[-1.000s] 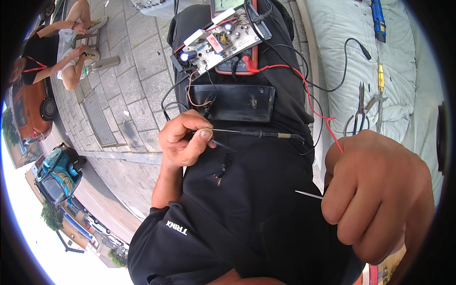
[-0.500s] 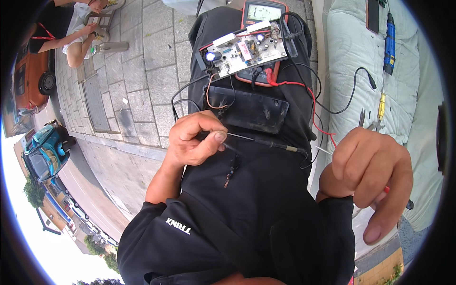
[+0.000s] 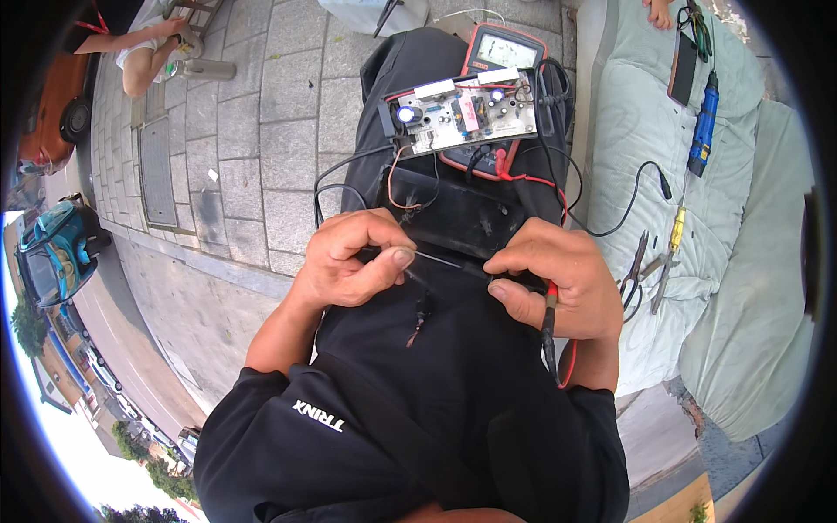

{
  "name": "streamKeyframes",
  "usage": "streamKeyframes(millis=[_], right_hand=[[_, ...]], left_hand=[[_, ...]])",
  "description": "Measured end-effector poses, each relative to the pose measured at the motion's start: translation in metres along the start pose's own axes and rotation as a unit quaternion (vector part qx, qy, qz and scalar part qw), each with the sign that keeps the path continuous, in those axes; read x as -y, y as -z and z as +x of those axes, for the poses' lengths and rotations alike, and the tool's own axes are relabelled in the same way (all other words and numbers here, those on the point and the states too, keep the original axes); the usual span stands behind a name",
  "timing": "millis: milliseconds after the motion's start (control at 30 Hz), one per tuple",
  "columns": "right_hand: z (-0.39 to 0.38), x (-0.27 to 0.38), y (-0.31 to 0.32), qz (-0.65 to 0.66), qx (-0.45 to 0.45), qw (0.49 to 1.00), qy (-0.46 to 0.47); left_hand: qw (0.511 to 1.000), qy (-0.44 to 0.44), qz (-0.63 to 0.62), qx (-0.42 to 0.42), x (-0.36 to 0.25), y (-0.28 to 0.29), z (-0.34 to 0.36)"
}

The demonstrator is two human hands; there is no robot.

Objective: The person sits on the ground and uses a multimeter to test an electronic device and a power adapter. They connect probes to various points on the device and adapter, observe readings, and then pack the multimeter away.

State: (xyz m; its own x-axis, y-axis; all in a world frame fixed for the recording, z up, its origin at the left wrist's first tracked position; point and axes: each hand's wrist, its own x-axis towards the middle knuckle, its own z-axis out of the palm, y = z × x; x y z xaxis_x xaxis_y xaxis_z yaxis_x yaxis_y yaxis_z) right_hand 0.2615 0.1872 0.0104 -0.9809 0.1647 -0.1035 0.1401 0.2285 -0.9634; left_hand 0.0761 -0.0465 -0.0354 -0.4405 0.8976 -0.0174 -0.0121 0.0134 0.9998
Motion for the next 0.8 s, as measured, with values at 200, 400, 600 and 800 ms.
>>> streamKeyframes(millis=[200,400,600,800], right_hand=[[0.004,-0.007,-0.007,-0.03,0.009,0.999,0.016],[0.006,-0.006,-0.01,-0.041,0.037,0.998,-0.007],[0.006,-0.009,-0.014,-0.025,0.044,0.999,0.001],[0.005,-0.007,-0.014,-0.024,0.045,0.999,-0.014]], left_hand=[[1.0,-0.023,-0.002,0.014,-0.002,0.003,0.003],[1.0,-0.021,0.003,0.012,0.0,0.004,-0.001],[0.999,-0.027,0.015,0.013,0.003,0.006,-0.003],[0.999,-0.028,0.013,0.014,0.002,0.005,-0.003]])
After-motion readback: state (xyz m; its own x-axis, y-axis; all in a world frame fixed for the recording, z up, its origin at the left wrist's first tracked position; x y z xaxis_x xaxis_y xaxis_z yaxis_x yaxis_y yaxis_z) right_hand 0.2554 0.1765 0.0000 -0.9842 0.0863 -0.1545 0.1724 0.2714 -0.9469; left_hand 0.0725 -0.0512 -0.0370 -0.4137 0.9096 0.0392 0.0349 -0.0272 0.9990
